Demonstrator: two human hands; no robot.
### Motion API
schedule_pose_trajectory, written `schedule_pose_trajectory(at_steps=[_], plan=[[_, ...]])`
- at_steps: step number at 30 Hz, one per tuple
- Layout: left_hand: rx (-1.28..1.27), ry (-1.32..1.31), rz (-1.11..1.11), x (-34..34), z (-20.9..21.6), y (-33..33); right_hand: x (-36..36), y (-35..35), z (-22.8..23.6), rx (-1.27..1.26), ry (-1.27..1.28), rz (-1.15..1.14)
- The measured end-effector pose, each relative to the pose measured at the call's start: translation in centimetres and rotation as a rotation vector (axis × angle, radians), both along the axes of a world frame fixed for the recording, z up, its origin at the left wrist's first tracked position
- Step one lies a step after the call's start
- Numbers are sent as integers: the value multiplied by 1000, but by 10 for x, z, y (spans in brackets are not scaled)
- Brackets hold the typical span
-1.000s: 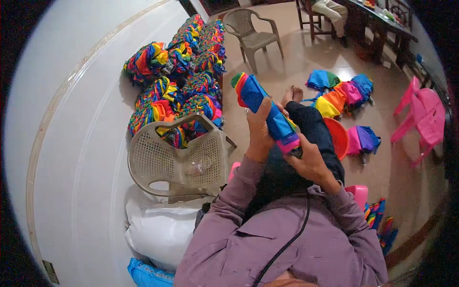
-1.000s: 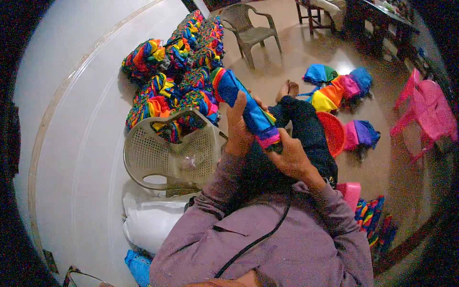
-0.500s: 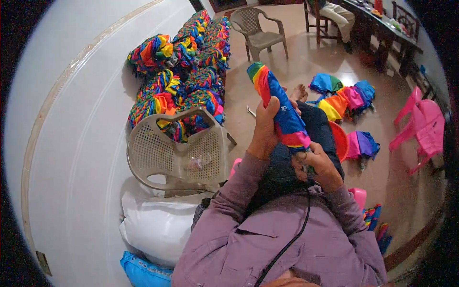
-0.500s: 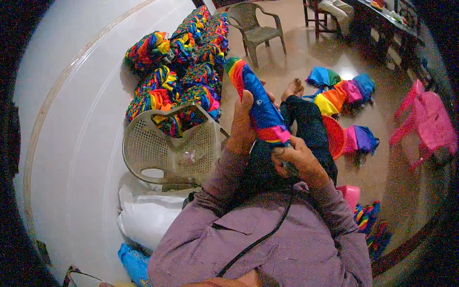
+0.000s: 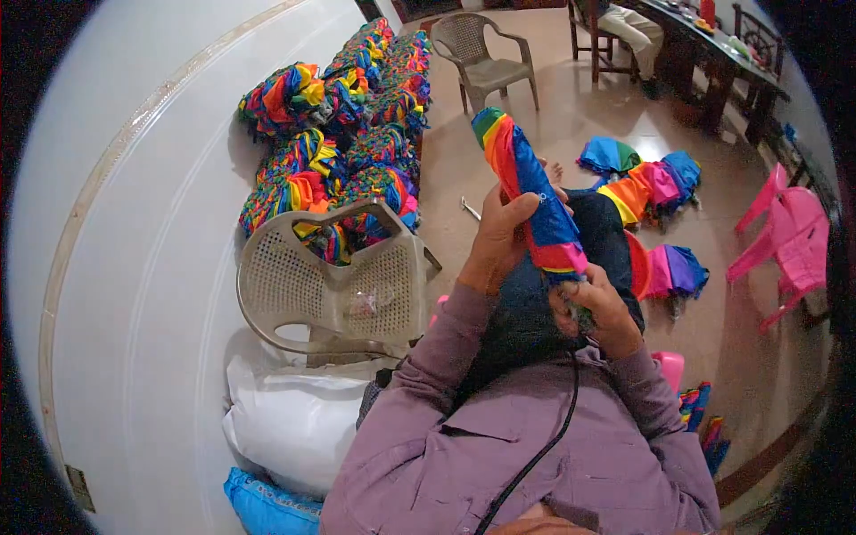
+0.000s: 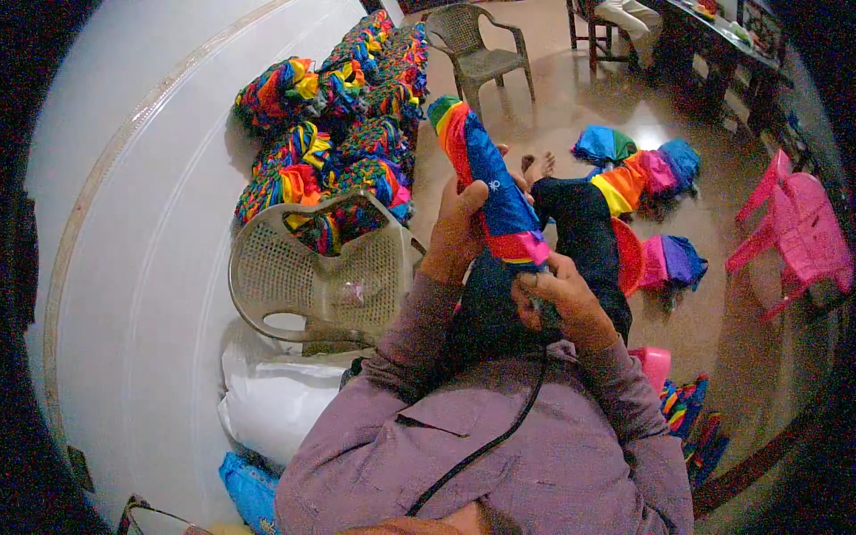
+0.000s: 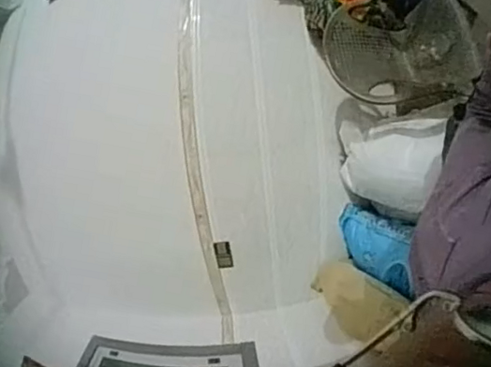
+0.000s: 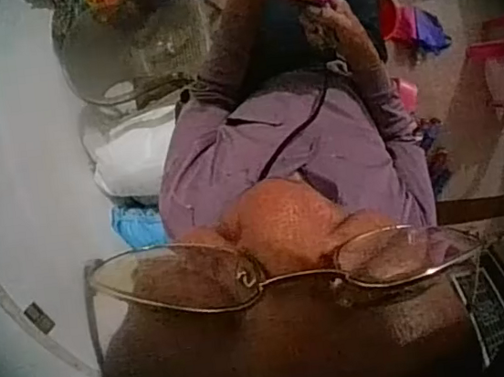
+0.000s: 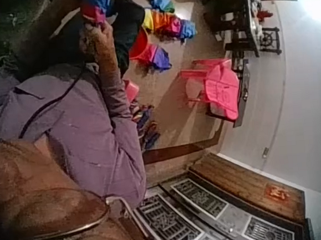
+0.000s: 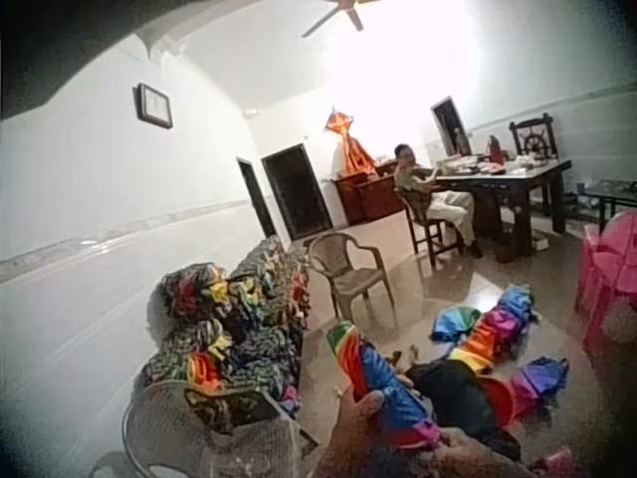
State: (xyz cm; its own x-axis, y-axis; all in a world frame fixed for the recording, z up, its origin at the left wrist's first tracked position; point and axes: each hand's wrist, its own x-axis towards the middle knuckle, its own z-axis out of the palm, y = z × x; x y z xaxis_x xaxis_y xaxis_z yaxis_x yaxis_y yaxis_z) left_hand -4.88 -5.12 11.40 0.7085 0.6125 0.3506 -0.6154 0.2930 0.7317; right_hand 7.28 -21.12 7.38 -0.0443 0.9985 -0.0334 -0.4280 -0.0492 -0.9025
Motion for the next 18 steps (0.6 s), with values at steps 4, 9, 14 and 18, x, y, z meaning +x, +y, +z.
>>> schedule_pose_trajectory(at_steps=[4, 9, 14, 18], plan=[[-3, 29, 27, 0, 2, -2, -2, -2, 6, -36, 33, -3], [80, 85, 84, 3, -6, 5, 0, -1, 2, -30, 11, -6], [-3, 100, 99, 9, 4, -6, -2, -1, -3, -72, -76, -80], [3, 77, 77, -7, 0, 3, -3, 9, 1, 29, -118, -24]])
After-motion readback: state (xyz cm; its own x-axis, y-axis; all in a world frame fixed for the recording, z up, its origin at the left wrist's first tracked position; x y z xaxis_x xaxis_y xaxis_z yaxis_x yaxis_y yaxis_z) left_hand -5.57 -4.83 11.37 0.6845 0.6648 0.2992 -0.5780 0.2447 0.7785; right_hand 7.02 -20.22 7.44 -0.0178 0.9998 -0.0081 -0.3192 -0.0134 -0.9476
